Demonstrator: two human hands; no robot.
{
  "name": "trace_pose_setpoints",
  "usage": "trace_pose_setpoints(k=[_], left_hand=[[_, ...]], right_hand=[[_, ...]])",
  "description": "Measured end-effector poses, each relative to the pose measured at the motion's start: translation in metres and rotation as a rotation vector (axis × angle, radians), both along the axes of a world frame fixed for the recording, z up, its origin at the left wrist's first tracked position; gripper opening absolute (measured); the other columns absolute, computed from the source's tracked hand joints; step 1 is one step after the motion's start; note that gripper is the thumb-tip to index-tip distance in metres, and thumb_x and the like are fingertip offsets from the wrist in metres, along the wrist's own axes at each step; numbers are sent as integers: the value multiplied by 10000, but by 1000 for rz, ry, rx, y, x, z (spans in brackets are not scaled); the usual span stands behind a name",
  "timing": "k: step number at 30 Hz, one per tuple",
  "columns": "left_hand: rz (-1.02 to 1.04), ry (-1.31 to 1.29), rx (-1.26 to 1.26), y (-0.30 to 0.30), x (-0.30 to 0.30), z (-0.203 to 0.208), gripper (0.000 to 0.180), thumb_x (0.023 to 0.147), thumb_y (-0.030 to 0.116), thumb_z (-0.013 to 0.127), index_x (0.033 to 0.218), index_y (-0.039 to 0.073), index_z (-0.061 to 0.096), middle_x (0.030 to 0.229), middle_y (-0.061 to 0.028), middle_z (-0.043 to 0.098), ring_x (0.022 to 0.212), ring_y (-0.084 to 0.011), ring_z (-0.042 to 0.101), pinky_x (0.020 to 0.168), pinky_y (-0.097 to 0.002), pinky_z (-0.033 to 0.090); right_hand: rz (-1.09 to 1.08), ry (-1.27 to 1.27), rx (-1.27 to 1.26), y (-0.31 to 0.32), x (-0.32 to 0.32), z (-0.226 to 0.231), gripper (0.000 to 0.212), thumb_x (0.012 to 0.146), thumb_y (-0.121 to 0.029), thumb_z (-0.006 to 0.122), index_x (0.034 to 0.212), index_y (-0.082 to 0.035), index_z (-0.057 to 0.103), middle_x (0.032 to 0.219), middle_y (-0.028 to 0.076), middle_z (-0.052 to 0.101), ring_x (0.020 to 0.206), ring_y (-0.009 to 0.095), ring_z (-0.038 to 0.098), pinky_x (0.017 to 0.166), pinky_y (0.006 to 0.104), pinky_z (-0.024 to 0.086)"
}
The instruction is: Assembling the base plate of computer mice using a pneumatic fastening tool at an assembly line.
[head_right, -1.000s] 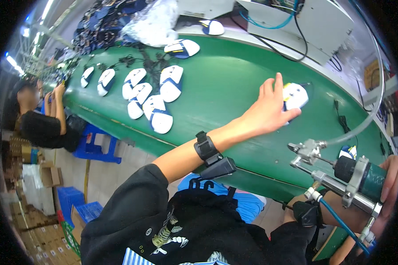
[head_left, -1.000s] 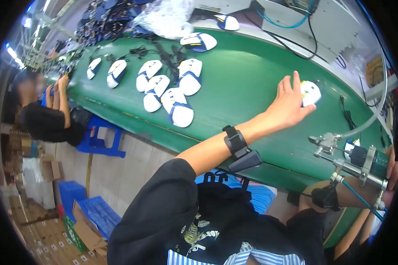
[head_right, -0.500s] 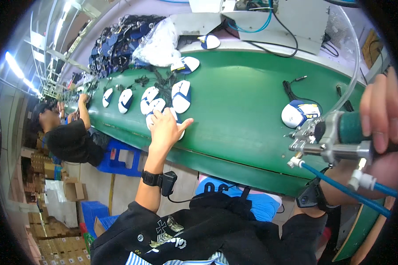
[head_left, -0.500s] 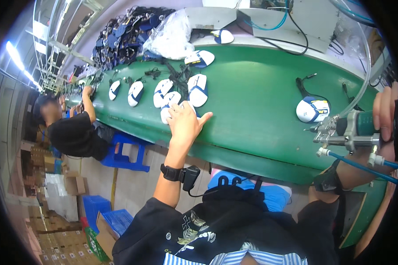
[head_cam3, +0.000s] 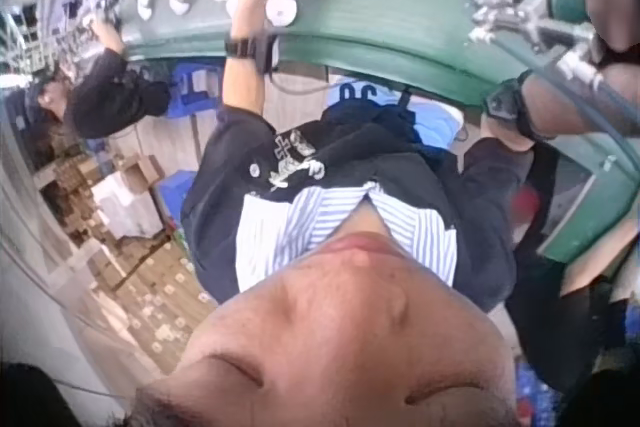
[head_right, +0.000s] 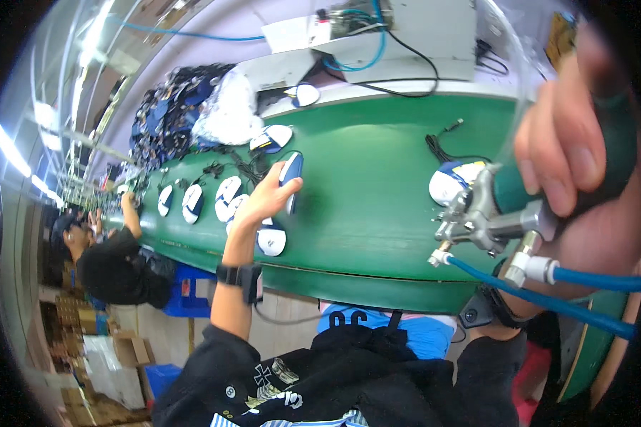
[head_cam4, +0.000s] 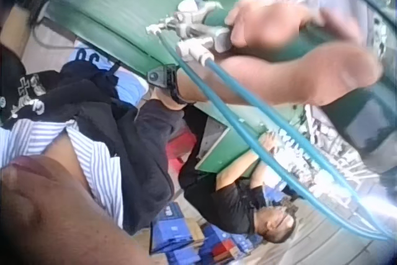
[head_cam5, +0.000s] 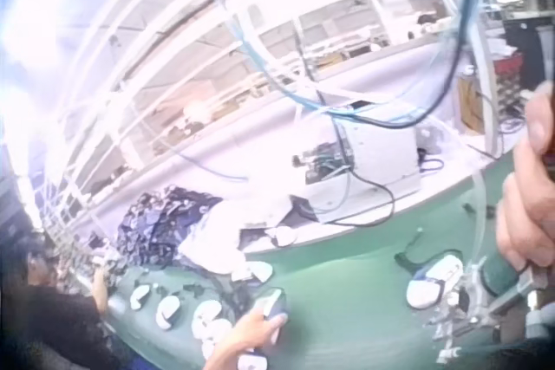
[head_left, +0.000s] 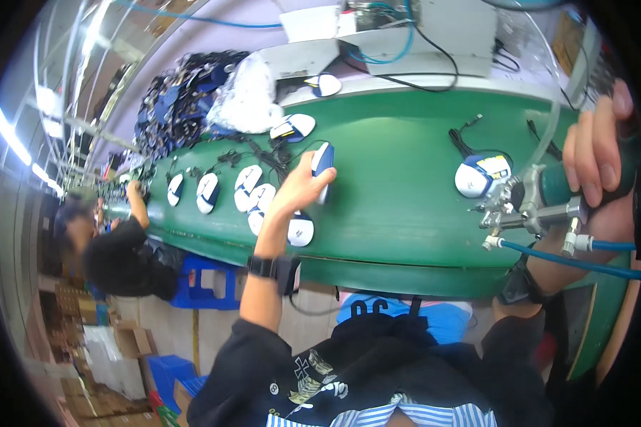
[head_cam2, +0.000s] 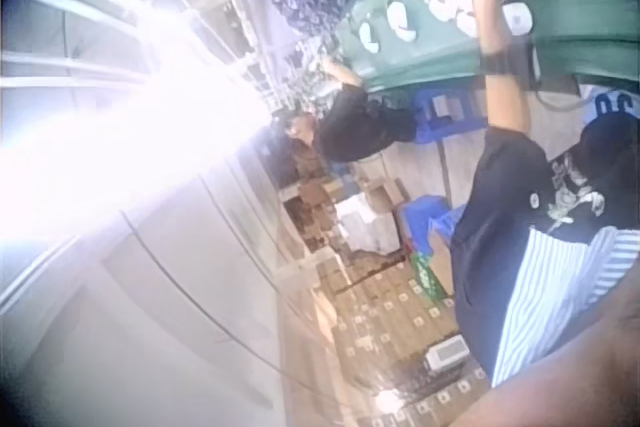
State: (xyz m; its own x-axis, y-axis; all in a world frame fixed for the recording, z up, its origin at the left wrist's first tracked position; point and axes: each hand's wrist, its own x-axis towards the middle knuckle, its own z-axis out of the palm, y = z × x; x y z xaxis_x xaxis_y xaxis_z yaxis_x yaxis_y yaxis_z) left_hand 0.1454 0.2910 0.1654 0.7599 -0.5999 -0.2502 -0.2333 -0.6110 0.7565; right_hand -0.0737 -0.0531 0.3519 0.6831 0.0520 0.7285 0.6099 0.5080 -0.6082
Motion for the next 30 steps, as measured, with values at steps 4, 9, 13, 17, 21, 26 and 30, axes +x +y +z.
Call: trace_pose_setpoints(k=[4, 9, 13, 17, 21, 26, 30], left_hand=[[-73, 1023, -877, -38, -84, 11, 701, 932, 370, 636, 1483, 24, 377, 1363, -216, 529, 1241, -435, 564, 978, -596, 528], [26, 1392, -1068, -75, -142, -16, 707, 968, 478, 573, 1484, 34, 381, 1438, -292, 446, 1289, -480, 508, 995, -611, 512], [152, 1696, -1222, -79, -146, -37, 696, 1008, 604, 428, 1467, 81, 412, 1447, -326, 416, 1218, -451, 543, 919, -534, 563], [216, 1605, -1112, -78, -150, -37, 691, 1017, 628, 364, 1440, 85, 429, 1392, -296, 476, 1145, -404, 579, 820, -453, 591], [251, 1625, -1112, -78, -151, -40, 661, 1027, 590, 333, 1423, 71, 437, 1286, -254, 539, 1078, -381, 591, 796, -439, 577], [231, 1625, -1120, -79, -151, -35, 652, 1025, 623, 360, 1308, 54, 506, 1179, -233, 608, 988, -331, 640, 752, -409, 577], [254, 1631, -1107, -81, -151, -33, 641, 1024, 621, 366, 1277, 51, 515, 1169, -233, 609, 981, -330, 638, 743, -406, 572]], right_hand=[[-337, 517, -83, 41, -14, 5, 181, 976, -206, 568, 812, -128, 569, 663, 9, 563, 553, 157, 524, 550, 315, 459], [-353, 96, 31, 46, 25, -23, 198, 1022, -162, 448, 831, -109, 444, 686, -23, 450, 666, 76, 430, 643, 186, 354], [-443, 91, 13, 61, 42, -34, 194, 1020, -156, 450, 833, -107, 448, 686, -21, 453, 662, 79, 434, 639, 189, 357], [-514, 99, -2, 69, 48, -43, 189, 1018, -150, 453, 835, -104, 452, 686, -20, 456, 659, 82, 438, 634, 192, 360], [-568, 93, -27, 77, 55, -51, 185, 1016, -144, 455, 837, -102, 456, 686, -18, 459, 655, 84, 442, 630, 195, 363], [-589, 80, -43, 84, 61, -54, 179, 1014, -137, 458, 839, -99, 461, 686, -16, 462, 651, 88, 447, 624, 199, 367], [-598, 76, -44, 77, 63, -54, 175, 1012, -131, 460, 841, -97, 465, 686, -15, 465, 647, 91, 451, 620, 202, 370]])
